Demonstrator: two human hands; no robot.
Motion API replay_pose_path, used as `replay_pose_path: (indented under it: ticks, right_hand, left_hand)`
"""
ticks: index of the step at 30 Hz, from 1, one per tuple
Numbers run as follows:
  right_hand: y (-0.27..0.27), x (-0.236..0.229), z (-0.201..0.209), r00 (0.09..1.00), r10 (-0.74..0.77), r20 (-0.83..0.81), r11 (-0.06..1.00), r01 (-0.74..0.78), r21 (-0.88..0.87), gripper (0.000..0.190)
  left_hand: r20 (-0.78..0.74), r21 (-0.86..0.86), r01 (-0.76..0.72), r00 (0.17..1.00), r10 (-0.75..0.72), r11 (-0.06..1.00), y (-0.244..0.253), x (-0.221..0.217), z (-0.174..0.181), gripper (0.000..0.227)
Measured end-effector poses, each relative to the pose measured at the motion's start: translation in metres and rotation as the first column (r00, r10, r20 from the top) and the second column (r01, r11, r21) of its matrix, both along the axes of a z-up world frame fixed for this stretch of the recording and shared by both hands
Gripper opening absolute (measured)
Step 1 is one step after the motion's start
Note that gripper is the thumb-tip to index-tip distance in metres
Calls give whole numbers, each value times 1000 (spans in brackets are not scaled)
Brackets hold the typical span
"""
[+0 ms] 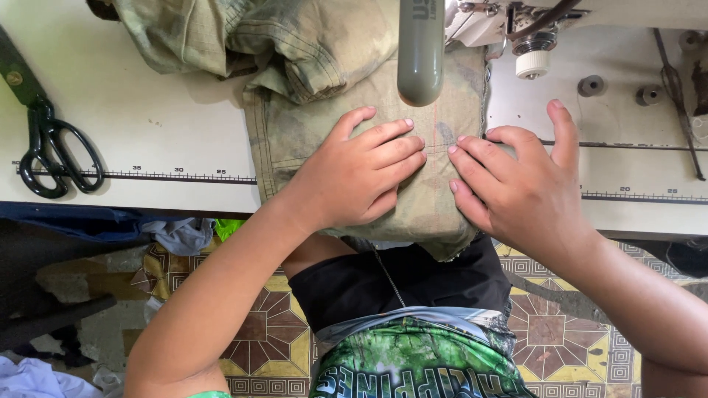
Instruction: Trimming a long strip of fabric from camouflage trousers using scissors at a sewing workstation.
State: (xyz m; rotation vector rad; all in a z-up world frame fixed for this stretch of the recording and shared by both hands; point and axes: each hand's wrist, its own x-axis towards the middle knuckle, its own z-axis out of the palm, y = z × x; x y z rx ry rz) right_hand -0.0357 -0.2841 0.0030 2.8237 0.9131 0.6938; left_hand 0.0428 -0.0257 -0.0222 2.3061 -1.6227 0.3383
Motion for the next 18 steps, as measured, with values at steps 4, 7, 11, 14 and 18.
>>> replay_pose_path:
  ticks: [4, 7, 11, 14, 18]
  right_hand:
    - [0, 4, -1, 1000, -3, 3, 1000, 3, -2, 20]
    - [-1, 6, -3, 1000, 4, 5, 1000, -4, 8, 21]
    - [-2, 9, -4, 999, 4, 32, 1000, -4, -13, 21]
    - [-3, 13, -4, 999, 10, 39, 1000, -9, -12, 20]
    - [-4, 18, -4, 998, 25, 52, 1000, -25, -4, 19]
  left_hand:
    - [-28, -1, 16, 999, -16, 1000, 1, 4, -1, 40]
    - [-57, 16, 23, 998, -22, 1000, 1, 8, -5, 41]
    - [-81, -8, 52, 995, -52, 999, 1, 13, -6, 40]
    - [-81, -5, 58, 995, -59, 998, 0, 17, -7, 41]
    - [-70, -21, 70, 995, -72, 997, -1, 22, -7, 42]
